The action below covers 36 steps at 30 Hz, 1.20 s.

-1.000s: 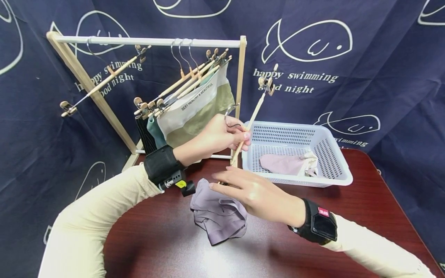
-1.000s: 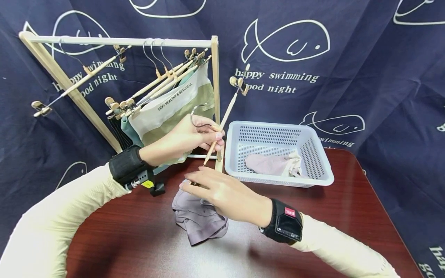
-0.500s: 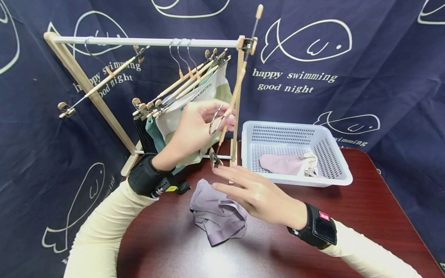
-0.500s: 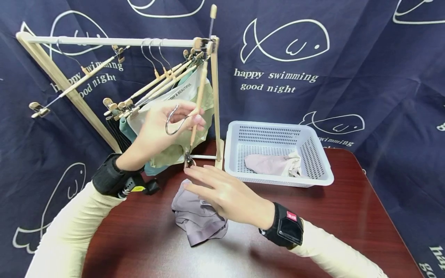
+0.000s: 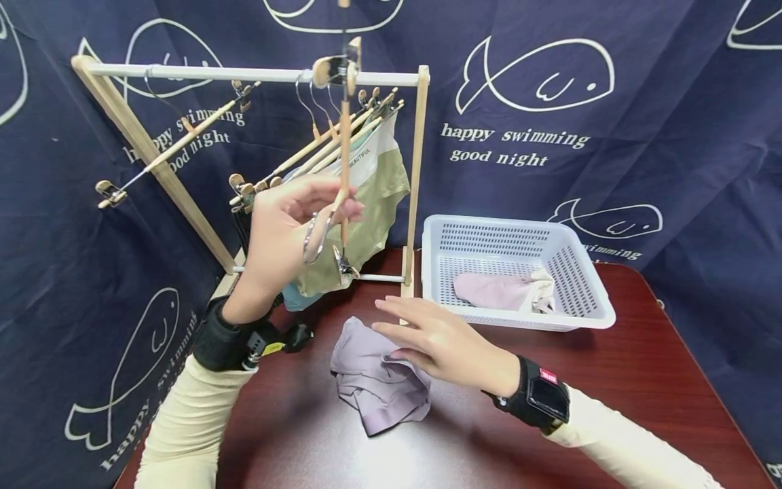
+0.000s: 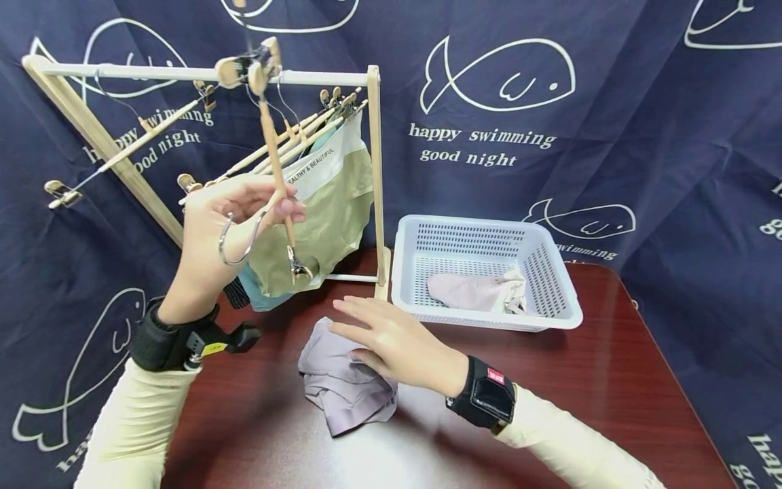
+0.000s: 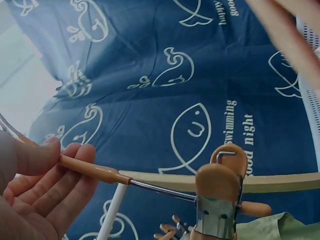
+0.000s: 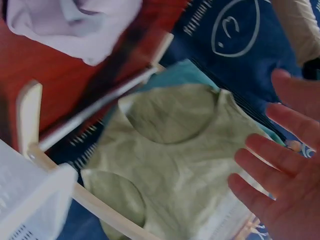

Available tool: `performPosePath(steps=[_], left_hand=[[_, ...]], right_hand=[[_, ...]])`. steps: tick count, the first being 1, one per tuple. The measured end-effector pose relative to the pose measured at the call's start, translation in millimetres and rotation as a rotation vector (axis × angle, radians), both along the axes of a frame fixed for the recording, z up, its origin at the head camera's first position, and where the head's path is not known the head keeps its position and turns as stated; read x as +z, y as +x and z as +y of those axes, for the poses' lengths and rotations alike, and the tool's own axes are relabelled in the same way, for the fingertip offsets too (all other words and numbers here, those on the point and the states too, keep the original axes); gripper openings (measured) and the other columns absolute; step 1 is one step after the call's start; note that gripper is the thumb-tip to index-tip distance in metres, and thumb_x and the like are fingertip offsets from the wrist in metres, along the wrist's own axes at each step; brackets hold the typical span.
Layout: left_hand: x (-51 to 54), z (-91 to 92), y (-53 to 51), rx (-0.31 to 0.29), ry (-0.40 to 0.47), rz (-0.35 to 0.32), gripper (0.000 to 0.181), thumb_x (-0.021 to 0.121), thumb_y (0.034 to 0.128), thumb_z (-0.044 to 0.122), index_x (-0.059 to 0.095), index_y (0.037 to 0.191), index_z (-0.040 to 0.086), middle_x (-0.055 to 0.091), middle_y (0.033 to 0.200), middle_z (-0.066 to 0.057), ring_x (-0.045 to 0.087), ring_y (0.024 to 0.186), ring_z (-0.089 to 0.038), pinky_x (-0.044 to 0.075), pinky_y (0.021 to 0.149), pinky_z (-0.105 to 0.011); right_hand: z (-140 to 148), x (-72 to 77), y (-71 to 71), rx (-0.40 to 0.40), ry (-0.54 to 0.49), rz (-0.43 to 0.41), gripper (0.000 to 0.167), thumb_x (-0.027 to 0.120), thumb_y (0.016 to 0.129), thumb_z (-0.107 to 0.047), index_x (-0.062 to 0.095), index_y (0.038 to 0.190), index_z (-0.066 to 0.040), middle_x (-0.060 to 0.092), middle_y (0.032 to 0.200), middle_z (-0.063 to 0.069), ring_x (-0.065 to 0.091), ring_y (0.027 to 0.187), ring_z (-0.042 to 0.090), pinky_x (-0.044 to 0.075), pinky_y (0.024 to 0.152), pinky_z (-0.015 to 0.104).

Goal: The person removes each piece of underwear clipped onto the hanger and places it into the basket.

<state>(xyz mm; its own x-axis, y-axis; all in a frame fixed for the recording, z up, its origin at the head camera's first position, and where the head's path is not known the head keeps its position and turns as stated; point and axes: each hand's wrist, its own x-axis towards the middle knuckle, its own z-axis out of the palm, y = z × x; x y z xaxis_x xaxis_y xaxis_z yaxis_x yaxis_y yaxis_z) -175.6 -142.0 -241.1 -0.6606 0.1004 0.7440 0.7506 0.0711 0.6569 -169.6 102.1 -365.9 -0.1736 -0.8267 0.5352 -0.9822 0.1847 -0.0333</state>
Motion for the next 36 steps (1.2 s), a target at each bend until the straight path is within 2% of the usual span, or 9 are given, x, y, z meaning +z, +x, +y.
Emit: performPosePath(steps=[6,11,15,18,25,29,36], left_hand=[[-7.4,-10.8,7.7,0.040,0.027,0.001,0.012,0.070,0.0882,-0.005,0.070,0.099,-0.011,0.074,0.083,-0.014,0.073,0.074,-0.020,0.058,0.065,-0.028],[-12.4,-14.8,13.2,0.056,0.026,-0.006,0.012,0.070,0.0886,-0.004,0.072,0.100,-0.008,0.075,0.083,-0.013,0.074,0.073,-0.019,0.057,0.062,-0.026],[-15.6,-15.9,17.4,0.027,0.046,-0.024,0.012,0.068,0.0893,-0.005,0.071,0.101,-0.009,0.075,0.084,-0.013,0.074,0.074,-0.019,0.058,0.065,-0.027],[-17.9,-16.0,20.0,0.000,0.072,-0.044,0.013,0.067,0.0889,-0.008,0.071,0.102,-0.010,0.075,0.085,-0.014,0.074,0.077,-0.020,0.058,0.069,-0.028],[-21.2,-14.5,24.5,0.006,0.064,-0.055,0.014,0.067,0.0890,-0.009,0.070,0.102,-0.010,0.075,0.086,-0.012,0.075,0.080,-0.022,0.059,0.073,-0.030],[-23.8,-14.0,26.4,-0.007,0.073,-0.072,0.014,0.066,0.0886,-0.011,0.070,0.102,-0.011,0.075,0.087,-0.012,0.074,0.080,-0.022,0.059,0.076,-0.031],[-27.1,-13.4,27.3,-0.044,0.103,-0.084,0.018,0.064,0.0868,-0.017,0.067,0.104,-0.015,0.075,0.090,-0.013,0.074,0.080,-0.022,0.059,0.078,-0.034]], right_hand=[[-2.1,-33.1,-3.7,-0.030,0.228,-0.080,0.059,0.079,0.083,-0.039,0.062,0.133,-0.012,0.053,0.142,0.018,0.051,0.131,0.032,0.041,0.108,0.044],[-4.8,-60.9,-3.7,-0.077,0.431,-0.203,0.080,0.082,0.071,-0.051,0.058,0.138,-0.014,0.051,0.145,0.018,0.046,0.136,0.033,0.036,0.113,0.044],[-5.6,-77.1,-1.6,-0.120,0.539,-0.279,0.088,0.085,0.064,-0.053,0.058,0.139,-0.018,0.050,0.146,0.016,0.046,0.135,0.036,0.038,0.110,0.048],[-5.9,-86.4,-0.3,-0.137,0.593,-0.299,0.090,0.086,0.061,-0.052,0.057,0.140,-0.020,0.050,0.146,0.014,0.047,0.133,0.036,0.040,0.108,0.050],[-10.1,-97.0,2.7,-0.136,0.650,-0.301,0.089,0.088,0.065,-0.048,0.055,0.142,-0.018,0.050,0.146,0.013,0.048,0.133,0.030,0.040,0.108,0.048],[-12.3,-101.5,3.7,-0.134,0.647,-0.264,0.082,0.088,0.069,-0.044,0.057,0.141,-0.018,0.052,0.145,0.012,0.050,0.133,0.027,0.041,0.108,0.045],[-14.9,-106.8,5.3,-0.136,0.606,-0.157,0.067,0.087,0.073,-0.039,0.064,0.134,-0.022,0.058,0.137,0.010,0.059,0.120,0.025,0.054,0.091,0.036]])
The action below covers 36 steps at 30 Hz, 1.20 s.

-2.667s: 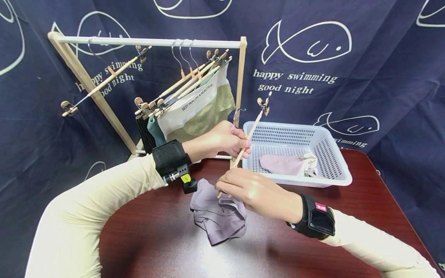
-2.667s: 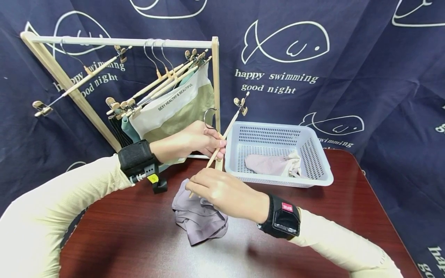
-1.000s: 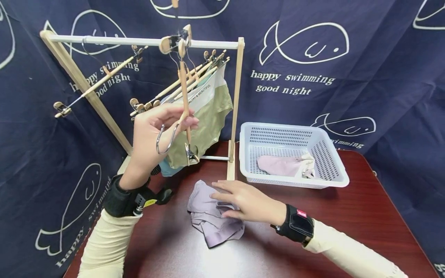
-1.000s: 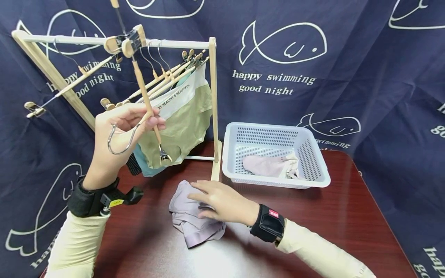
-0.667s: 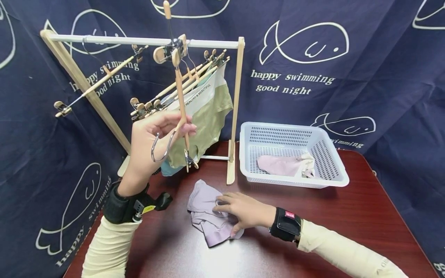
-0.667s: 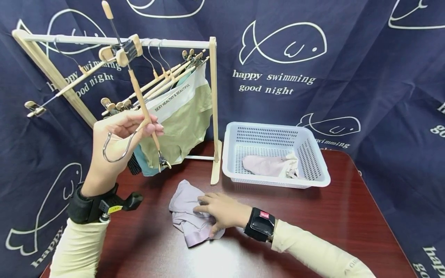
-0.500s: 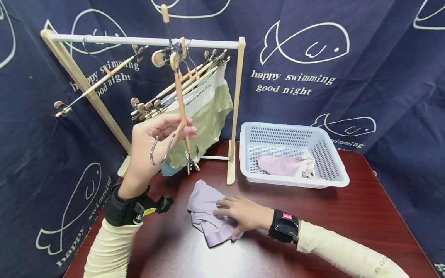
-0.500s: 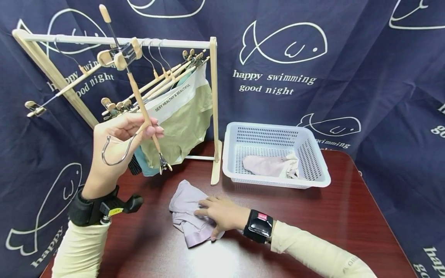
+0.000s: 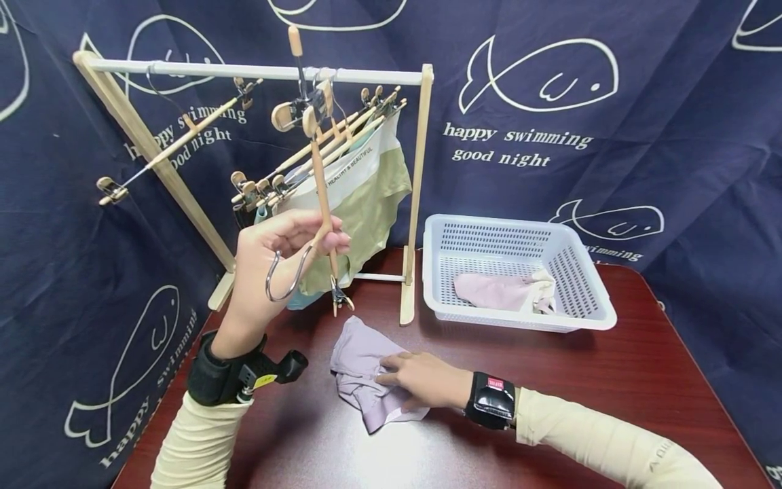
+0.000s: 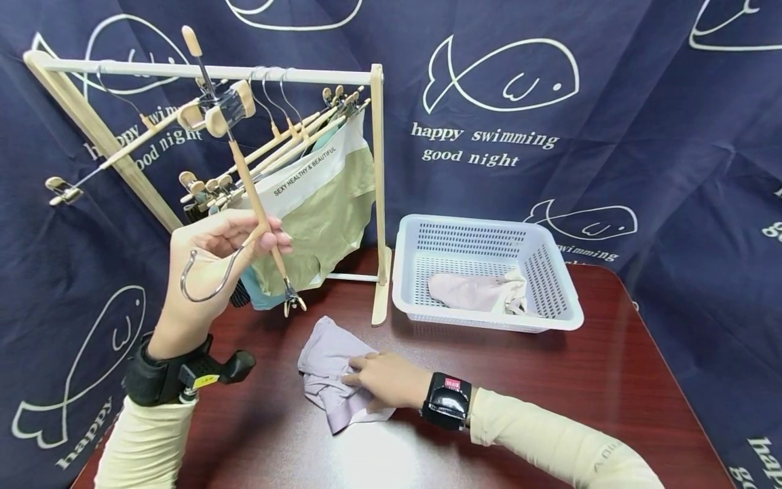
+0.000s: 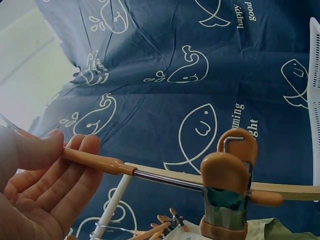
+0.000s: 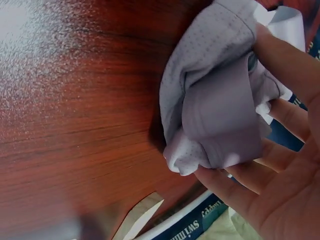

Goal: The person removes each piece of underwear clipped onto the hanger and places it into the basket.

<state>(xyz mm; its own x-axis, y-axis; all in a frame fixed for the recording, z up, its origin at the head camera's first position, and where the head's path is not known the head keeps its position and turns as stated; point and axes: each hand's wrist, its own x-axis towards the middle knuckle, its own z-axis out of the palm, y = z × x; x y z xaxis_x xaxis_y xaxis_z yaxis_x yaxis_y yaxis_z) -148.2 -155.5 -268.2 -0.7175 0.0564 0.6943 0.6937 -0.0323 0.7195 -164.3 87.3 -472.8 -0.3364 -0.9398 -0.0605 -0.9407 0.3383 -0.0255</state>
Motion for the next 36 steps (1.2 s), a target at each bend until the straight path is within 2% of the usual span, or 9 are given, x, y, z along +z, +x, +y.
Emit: performPosePath(steps=[4,8,13,17,21,25,29,32,36], left_hand=[[-0.9,0.9,-0.4,0.010,-0.012,0.008,0.018,0.065,0.0865,-0.016,0.068,0.104,-0.014,0.075,0.090,-0.013,0.075,0.080,-0.022,0.059,0.076,-0.033],[-2.3,1.1,-1.3,0.021,-0.030,0.010,0.018,0.066,0.0863,-0.015,0.069,0.104,-0.013,0.075,0.089,-0.013,0.075,0.080,-0.022,0.059,0.072,-0.031],[-2.9,2.0,-2.3,0.020,-0.028,0.011,0.018,0.066,0.0865,-0.015,0.068,0.104,-0.013,0.075,0.090,-0.013,0.075,0.080,-0.021,0.059,0.071,-0.031],[-3.6,2.5,-2.3,0.012,-0.021,0.008,0.019,0.065,0.0865,-0.015,0.068,0.105,-0.014,0.075,0.092,-0.012,0.075,0.081,-0.020,0.059,0.073,-0.031],[-5.4,2.5,-2.0,0.000,-0.009,0.000,0.020,0.063,0.0866,-0.018,0.067,0.106,-0.015,0.075,0.093,-0.012,0.075,0.081,-0.021,0.059,0.073,-0.032],[-7.8,2.2,-1.9,0.002,-0.006,-0.011,0.019,0.063,0.0873,-0.017,0.067,0.106,-0.015,0.075,0.093,-0.013,0.075,0.081,-0.021,0.059,0.072,-0.033],[-10.8,0.9,-1.6,0.003,0.005,-0.029,0.018,0.063,0.0873,-0.017,0.066,0.105,-0.016,0.075,0.091,-0.012,0.075,0.080,-0.022,0.059,0.074,-0.034],[-13.7,0.2,-1.7,-0.008,0.019,-0.041,0.018,0.062,0.0868,-0.018,0.065,0.104,-0.017,0.075,0.090,-0.011,0.075,0.080,-0.021,0.059,0.076,-0.033],[-16.4,-0.6,-2.1,-0.005,0.001,-0.047,0.016,0.064,0.0876,-0.015,0.066,0.103,-0.015,0.075,0.088,-0.010,0.075,0.080,-0.020,0.059,0.074,-0.031]], right_hand=[[-0.7,-2.0,1.4,0.029,-0.026,0.074,0.062,0.087,0.072,-0.039,0.067,0.128,-0.022,0.062,0.129,0.008,0.065,0.105,0.020,0.057,0.077,0.031],[-2.4,-5.0,3.0,0.031,-0.034,0.113,0.058,0.088,0.071,-0.035,0.069,0.125,-0.022,0.065,0.124,0.008,0.068,0.092,0.017,0.057,0.066,0.029],[-4.9,-5.3,5.3,0.038,-0.060,0.139,0.056,0.089,0.068,-0.031,0.072,0.119,-0.020,0.070,0.114,0.007,0.068,0.077,0.013,0.056,0.063,0.028],[-6.2,-6.4,6.0,0.046,-0.099,0.147,0.042,0.087,0.070,-0.026,0.071,0.108,-0.019,0.068,0.096,-0.001,0.061,0.065,0.010,0.052,0.056,0.025],[-7.9,-8.2,7.7,0.053,-0.127,0.177,0.032,0.086,0.072,-0.027,0.069,0.097,-0.018,0.064,0.084,-0.004,0.059,0.063,0.009,0.051,0.055,0.024],[-10.4,-8.9,9.2,0.066,-0.138,0.209,0.035,0.087,0.071,-0.035,0.067,0.093,-0.017,0.063,0.080,-0.005,0.059,0.065,0.009,0.051,0.057,0.024],[-13.1,-7.6,7.4,0.078,-0.156,0.208,0.029,0.085,0.072,-0.028,0.066,0.091,-0.017,0.063,0.075,-0.006,0.059,0.066,0.009,0.050,0.058,0.023],[-13.2,-5.5,4.5,0.091,-0.183,0.179,0.022,0.081,0.073,-0.017,0.065,0.088,-0.017,0.062,0.071,-0.007,0.058,0.064,0.009,0.047,0.055,0.023],[-11.3,-0.4,-1.8,0.083,-0.202,0.145,0.026,0.083,0.069,-0.014,0.063,0.085,-0.018,0.062,0.070,-0.008,0.059,0.062,0.009,0.047,0.052,0.024]])
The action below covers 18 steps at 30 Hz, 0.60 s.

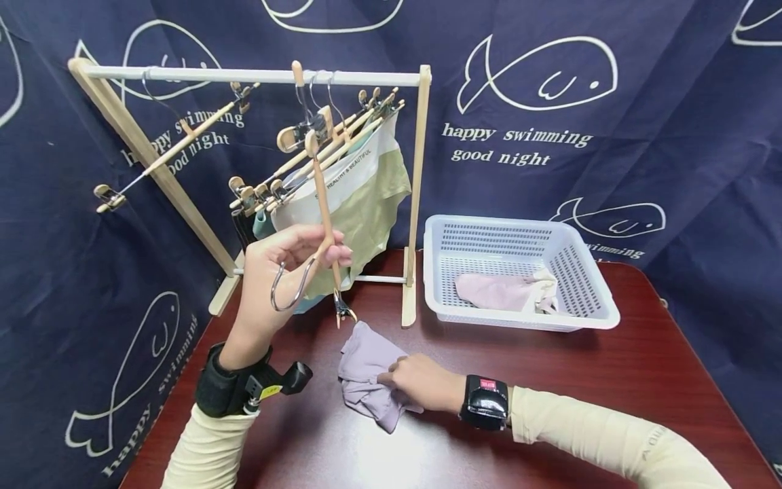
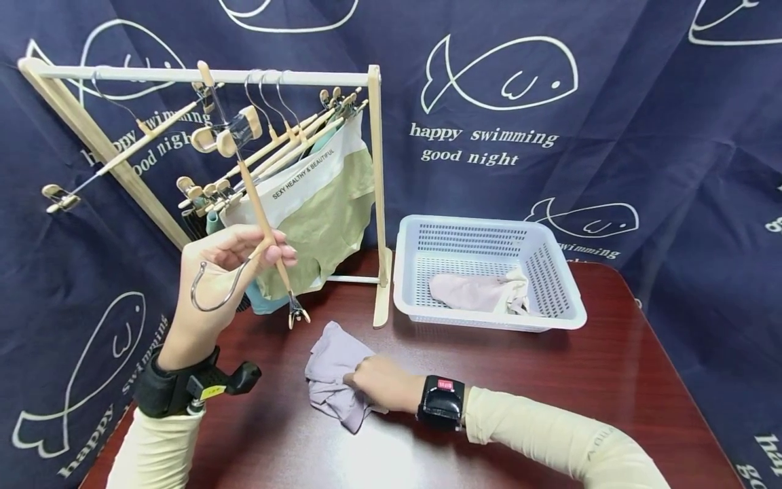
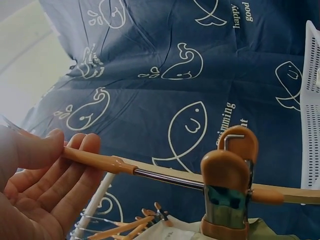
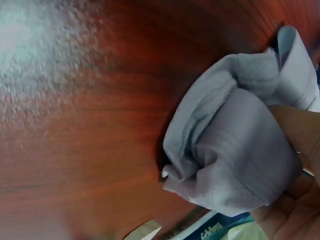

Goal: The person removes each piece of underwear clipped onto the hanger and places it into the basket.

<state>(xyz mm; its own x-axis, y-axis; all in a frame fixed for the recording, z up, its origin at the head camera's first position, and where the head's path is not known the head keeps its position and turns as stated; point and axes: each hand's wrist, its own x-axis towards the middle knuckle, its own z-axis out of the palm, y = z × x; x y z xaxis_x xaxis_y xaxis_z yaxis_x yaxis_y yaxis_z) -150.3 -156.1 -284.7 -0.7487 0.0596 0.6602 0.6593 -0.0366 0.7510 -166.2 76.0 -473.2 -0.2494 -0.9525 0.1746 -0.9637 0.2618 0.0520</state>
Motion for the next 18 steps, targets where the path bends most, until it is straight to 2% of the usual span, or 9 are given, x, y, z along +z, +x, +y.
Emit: performPosePath(steps=[3,5,8,12,15,18], left_hand=[[-2.1,-1.4,0.3,0.019,-0.024,-0.006,0.015,0.065,0.0884,-0.012,0.069,0.102,-0.011,0.075,0.087,-0.011,0.075,0.079,-0.021,0.059,0.072,-0.031],[-3.0,-1.9,-0.1,0.022,-0.025,-0.009,0.014,0.065,0.0885,-0.012,0.069,0.102,-0.011,0.075,0.086,-0.012,0.075,0.079,-0.021,0.059,0.072,-0.031],[-4.3,-2.0,-1.4,0.022,-0.026,-0.008,0.015,0.065,0.0883,-0.013,0.069,0.102,-0.012,0.075,0.086,-0.012,0.075,0.079,-0.022,0.059,0.072,-0.032],[-5.4,-2.1,-2.1,0.024,-0.022,-0.002,0.015,0.065,0.0877,-0.014,0.068,0.102,-0.012,0.075,0.086,-0.013,0.075,0.079,-0.021,0.059,0.072,-0.032],[-6.4,-2.0,-2.6,0.024,-0.024,0.000,0.015,0.065,0.0874,-0.015,0.068,0.102,-0.012,0.075,0.087,-0.013,0.075,0.079,-0.022,0.059,0.072,-0.032],[-7.2,-1.7,-3.3,0.013,-0.021,0.000,0.015,0.065,0.0874,-0.015,0.068,0.102,-0.012,0.075,0.087,-0.014,0.075,0.080,-0.022,0.059,0.072,-0.032]], right_hand=[[2.3,10.9,-6.9,-0.010,-0.031,0.010,0.030,0.082,0.065,-0.008,0.063,0.085,-0.018,0.062,0.070,-0.008,0.057,0.061,0.008,0.045,0.050,0.023],[4.5,25.0,-10.5,-0.016,-0.055,0.032,0.030,0.081,0.066,-0.005,0.063,0.086,-0.018,0.061,0.070,-0.009,0.056,0.059,0.007,0.043,0.048,0.022],[9.8,53.1,-14.7,-0.012,-0.101,0.069,0.032,0.081,0.066,-0.004,0.065,0.089,-0.018,0.063,0.071,-0.008,0.058,0.062,0.008,0.044,0.047,0.023],[20.5,96.1,-17.6,-0.013,-0.151,0.038,0.041,0.089,0.063,-0.011,0.071,0.100,-0.014,0.070,0.082,-0.004,0.066,0.072,0.012,0.053,0.057,0.026],[32.4,126.6,-20.2,-0.020,-0.207,-0.040,0.042,0.085,0.067,0.000,0.072,0.106,-0.008,0.072,0.088,0.001,0.068,0.077,0.014,0.056,0.066,0.026],[46.1,155.2,-24.3,-0.055,-0.274,-0.033,0.044,0.081,0.066,0.009,0.073,0.106,-0.006,0.073,0.090,0.004,0.070,0.080,0.018,0.058,0.068,0.028]])
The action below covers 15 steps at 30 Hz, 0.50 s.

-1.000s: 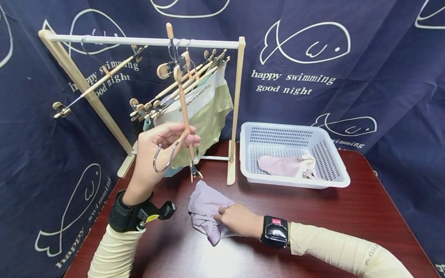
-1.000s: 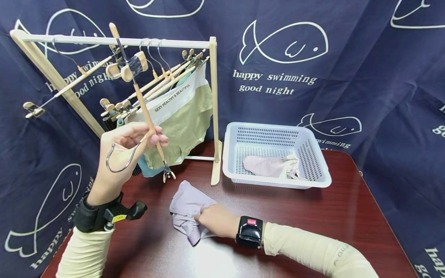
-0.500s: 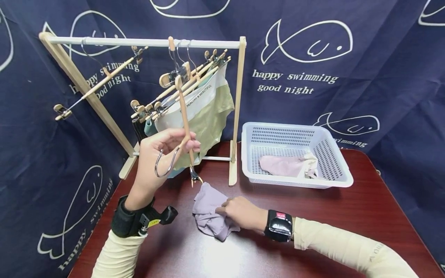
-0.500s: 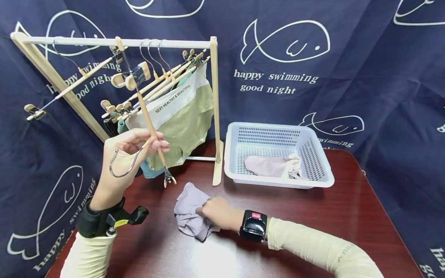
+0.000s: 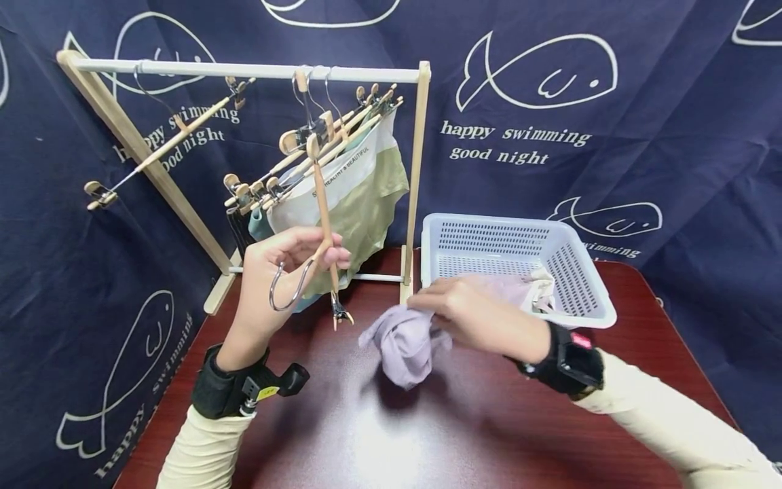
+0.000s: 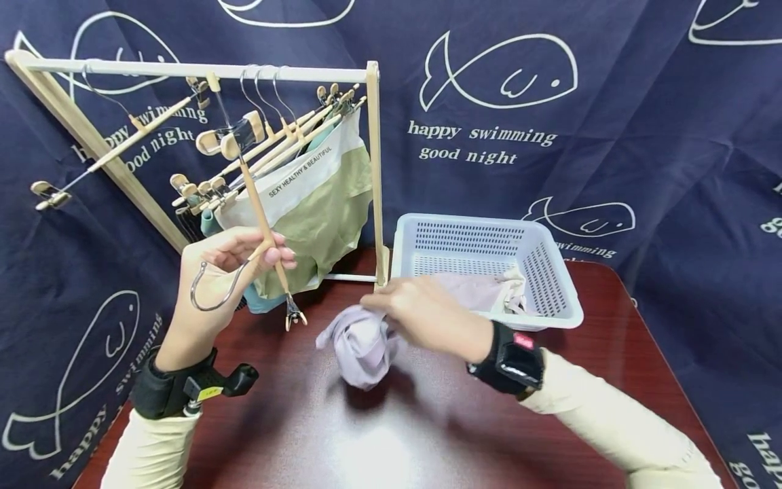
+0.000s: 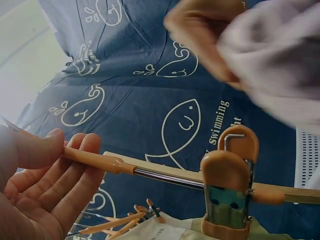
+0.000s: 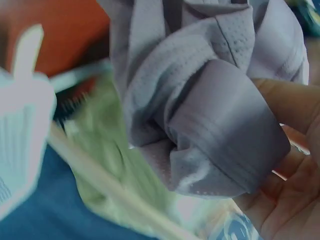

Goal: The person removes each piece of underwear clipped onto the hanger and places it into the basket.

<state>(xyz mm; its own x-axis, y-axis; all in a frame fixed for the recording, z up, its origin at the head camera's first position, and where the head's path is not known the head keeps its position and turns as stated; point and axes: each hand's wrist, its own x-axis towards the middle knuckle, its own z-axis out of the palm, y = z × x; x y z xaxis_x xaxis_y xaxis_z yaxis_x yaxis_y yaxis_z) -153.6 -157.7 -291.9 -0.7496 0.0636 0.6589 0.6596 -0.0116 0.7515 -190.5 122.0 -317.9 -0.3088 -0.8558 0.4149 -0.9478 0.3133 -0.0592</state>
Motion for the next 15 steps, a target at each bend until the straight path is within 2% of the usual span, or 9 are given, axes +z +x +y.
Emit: performPosePath(steps=[3,7,11,15], left_hand=[[0.1,-0.6,-0.5,-0.003,0.003,0.002,0.015,0.064,0.0877,-0.015,0.068,0.102,-0.012,0.075,0.086,-0.014,0.075,0.079,-0.022,0.059,0.070,-0.033],[-0.9,-0.9,-1.6,-0.016,0.010,-0.004,0.015,0.064,0.0874,-0.015,0.067,0.102,-0.014,0.075,0.087,-0.012,0.075,0.080,-0.020,0.059,0.070,-0.031],[-2.4,-0.8,-2.4,-0.043,0.028,-0.009,0.016,0.063,0.0871,-0.016,0.064,0.103,-0.017,0.075,0.091,-0.009,0.075,0.081,-0.019,0.059,0.072,-0.030],[-4.5,-2.0,-2.1,-0.057,0.043,-0.009,0.017,0.062,0.0873,-0.017,0.063,0.104,-0.019,0.075,0.094,-0.009,0.075,0.081,-0.020,0.059,0.074,-0.033]], right_hand=[[13.3,26.5,-7.6,-0.058,-0.066,0.088,0.047,0.081,0.060,0.012,0.075,0.102,-0.009,0.074,0.089,0.004,0.071,0.078,0.019,0.058,0.063,0.032],[36.1,54.7,-20.1,-0.185,-0.149,0.195,0.048,0.084,0.059,0.010,0.077,0.102,-0.011,0.074,0.087,0.003,0.070,0.073,0.016,0.055,0.057,0.035],[59.3,70.1,-35.8,-0.341,-0.200,0.228,0.046,0.086,0.060,0.006,0.077,0.101,-0.011,0.073,0.082,0.004,0.066,0.065,0.018,0.049,0.053,0.041],[76.7,74.4,-53.5,-0.470,-0.191,0.194,0.042,0.085,0.062,0.004,0.077,0.099,-0.014,0.071,0.075,0.003,0.061,0.059,0.021,0.044,0.051,0.045]])
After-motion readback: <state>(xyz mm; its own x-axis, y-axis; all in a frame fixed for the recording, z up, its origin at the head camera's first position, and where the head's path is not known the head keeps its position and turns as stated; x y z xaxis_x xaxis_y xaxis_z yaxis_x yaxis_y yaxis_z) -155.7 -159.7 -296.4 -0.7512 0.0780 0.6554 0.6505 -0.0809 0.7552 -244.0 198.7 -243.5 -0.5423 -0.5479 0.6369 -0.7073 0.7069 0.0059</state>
